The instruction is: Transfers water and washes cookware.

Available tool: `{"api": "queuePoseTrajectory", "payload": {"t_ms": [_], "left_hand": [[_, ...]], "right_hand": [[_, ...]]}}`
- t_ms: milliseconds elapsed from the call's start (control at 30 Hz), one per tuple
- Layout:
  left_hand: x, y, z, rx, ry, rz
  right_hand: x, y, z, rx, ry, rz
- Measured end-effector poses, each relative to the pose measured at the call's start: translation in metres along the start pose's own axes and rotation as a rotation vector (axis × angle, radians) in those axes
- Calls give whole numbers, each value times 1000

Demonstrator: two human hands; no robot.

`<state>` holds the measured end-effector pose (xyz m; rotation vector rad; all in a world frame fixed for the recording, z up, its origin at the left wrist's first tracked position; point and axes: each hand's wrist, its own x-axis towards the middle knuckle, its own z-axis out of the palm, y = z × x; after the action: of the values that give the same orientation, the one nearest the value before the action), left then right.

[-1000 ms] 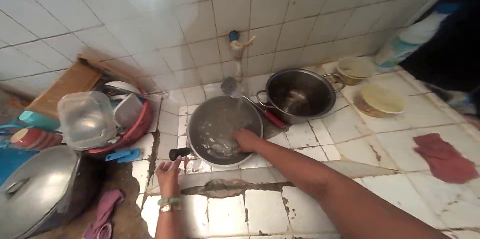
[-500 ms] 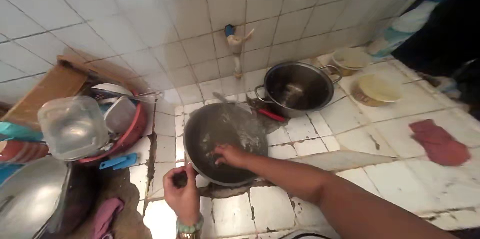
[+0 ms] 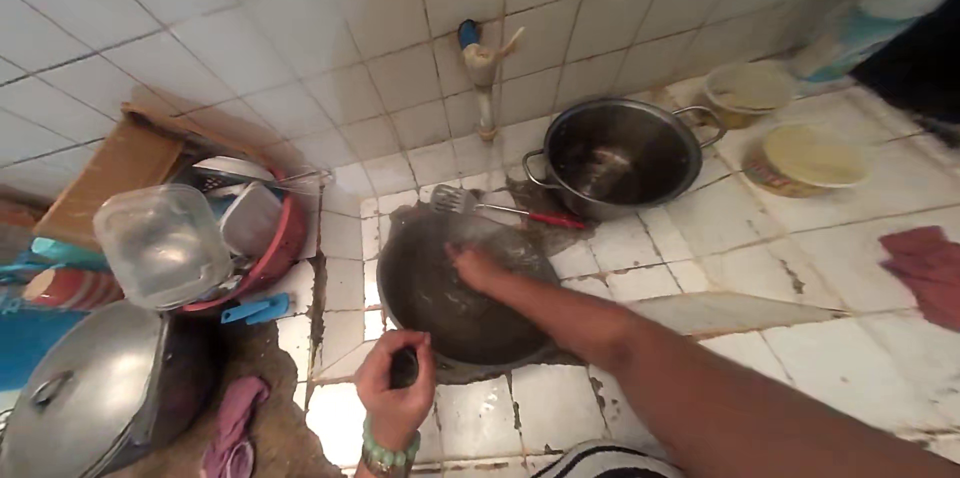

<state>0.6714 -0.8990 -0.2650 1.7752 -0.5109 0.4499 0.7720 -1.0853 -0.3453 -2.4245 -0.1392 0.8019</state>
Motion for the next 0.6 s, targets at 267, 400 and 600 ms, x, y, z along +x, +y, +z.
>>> {"api": "queuePoseTrajectory", "payload": {"t_ms": [267, 400, 600], "left_hand": [[2, -2, 5, -19, -13, 14], [-2, -1, 4, -24, -15, 21], [-4, 0, 11, -23, -18, 40]], "right_hand": [[-63, -27, 14, 28, -108, -257], [-19, -3, 5, -59, -82, -92], [-53, -5, 21, -65, -57, -296]]}}
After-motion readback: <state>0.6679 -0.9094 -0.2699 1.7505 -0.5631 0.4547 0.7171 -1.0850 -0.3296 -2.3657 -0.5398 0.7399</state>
